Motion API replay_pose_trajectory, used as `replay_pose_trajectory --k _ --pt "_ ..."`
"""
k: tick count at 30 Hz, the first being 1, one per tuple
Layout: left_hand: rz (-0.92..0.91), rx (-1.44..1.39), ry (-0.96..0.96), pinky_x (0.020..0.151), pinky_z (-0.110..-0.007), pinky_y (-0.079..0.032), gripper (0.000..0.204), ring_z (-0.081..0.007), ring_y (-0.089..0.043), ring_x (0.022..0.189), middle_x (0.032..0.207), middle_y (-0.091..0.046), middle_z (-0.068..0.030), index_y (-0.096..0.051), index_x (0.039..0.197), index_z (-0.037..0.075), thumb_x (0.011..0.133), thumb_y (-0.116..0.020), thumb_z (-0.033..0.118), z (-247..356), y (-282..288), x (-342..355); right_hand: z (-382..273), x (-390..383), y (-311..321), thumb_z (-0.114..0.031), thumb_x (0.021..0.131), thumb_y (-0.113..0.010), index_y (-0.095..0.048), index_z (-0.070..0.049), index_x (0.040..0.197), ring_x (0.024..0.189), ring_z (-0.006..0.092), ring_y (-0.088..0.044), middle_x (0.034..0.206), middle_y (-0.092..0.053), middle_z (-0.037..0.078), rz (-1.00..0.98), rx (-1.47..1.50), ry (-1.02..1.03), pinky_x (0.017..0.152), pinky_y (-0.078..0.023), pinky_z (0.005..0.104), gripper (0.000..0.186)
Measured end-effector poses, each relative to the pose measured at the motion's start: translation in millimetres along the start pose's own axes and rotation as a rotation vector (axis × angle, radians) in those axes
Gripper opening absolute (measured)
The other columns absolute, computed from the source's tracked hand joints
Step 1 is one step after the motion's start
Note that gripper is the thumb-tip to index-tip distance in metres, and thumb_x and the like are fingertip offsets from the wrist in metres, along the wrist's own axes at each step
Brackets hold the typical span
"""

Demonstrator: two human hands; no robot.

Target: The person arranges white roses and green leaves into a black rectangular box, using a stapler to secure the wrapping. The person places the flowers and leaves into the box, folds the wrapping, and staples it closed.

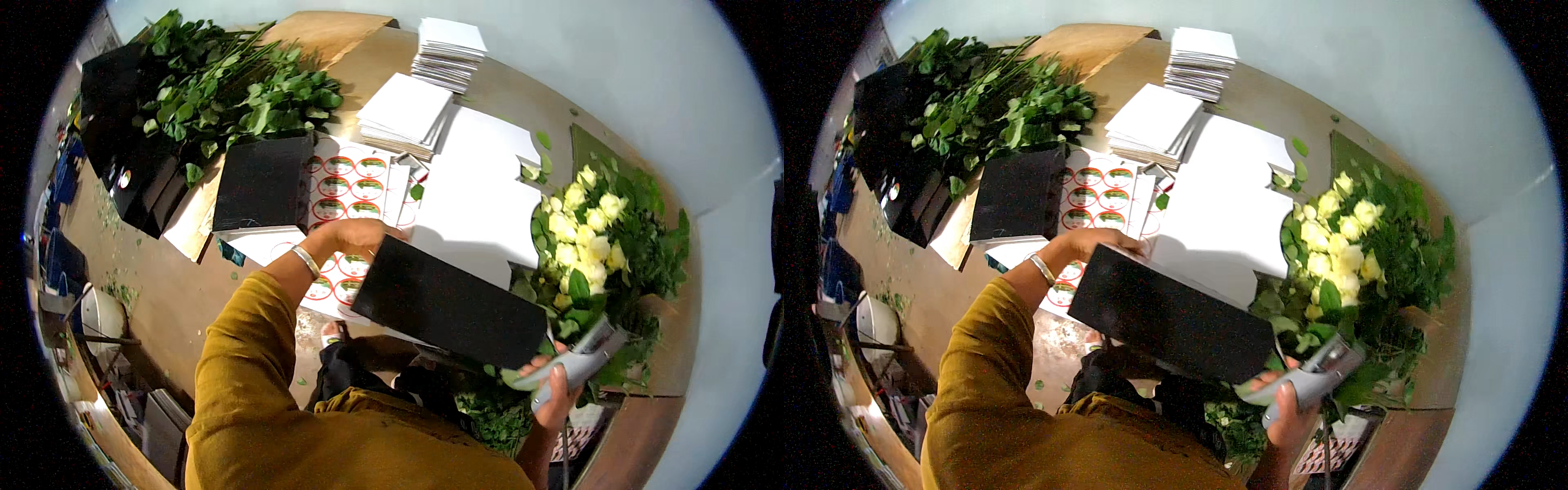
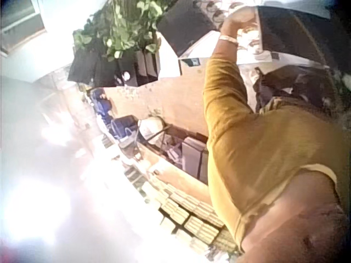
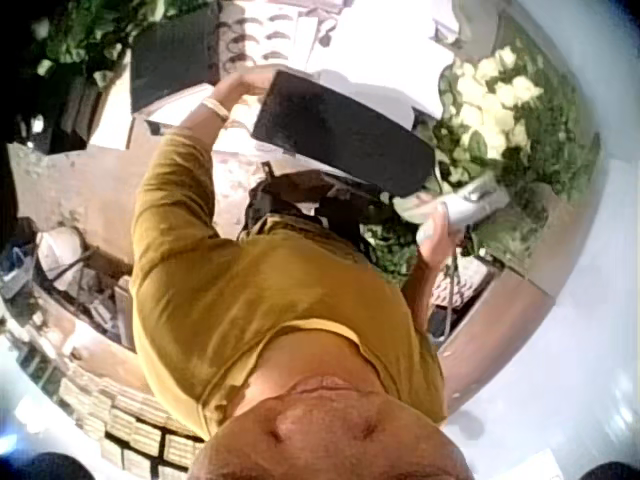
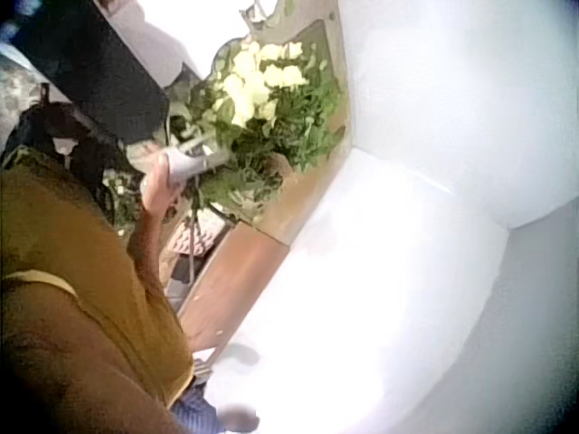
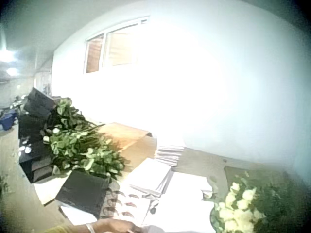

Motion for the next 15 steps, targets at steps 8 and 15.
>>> replay_pose_trajectory --k 8,15 --pt "0.033 -0.449 -0.025 0.085 -0.026 -0.044 0.039 -0.0116 -0.057 0.094 0.103 -0.065 -0.0071 -0.064 0.109 0.003 0.092 -0.053 0.036 82.6 15.1 -64.2 -131.6 -35.7 -17.2 -0.023 0.086 -0.058 -0.052 0.001 0.116 0.090 0.0209 -0.056 0.108 -0.057 0.012 -0.076 -0.608 0.258 0.076 -0.045 0.0366 0.038" --pt "0.569 -0.024 -0.478 0.100 -0.043 -0.035 0.106 -0.0422 -0.040 0.120 0.132 -0.034 -0.0320 -0.014 0.141 -0.004 0.068 -0.076 0.041 179.2 61.0 -208.1 -161.7 -32.4 -278.3 -0.014 0.078 -0.066 -0.059 0.003 0.104 0.071 0.0145 -0.057 0.081 -0.062 0.006 -0.211 -0.847 0.358 0.065 -0.046 0.0283 0.032"
Point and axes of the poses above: each hand's wrist, its own x-axis towards the middle knuckle, its own y-axis out of the back of the hand, z = x × y, the point moved 6 cm from there along x, towards the middle knuckle
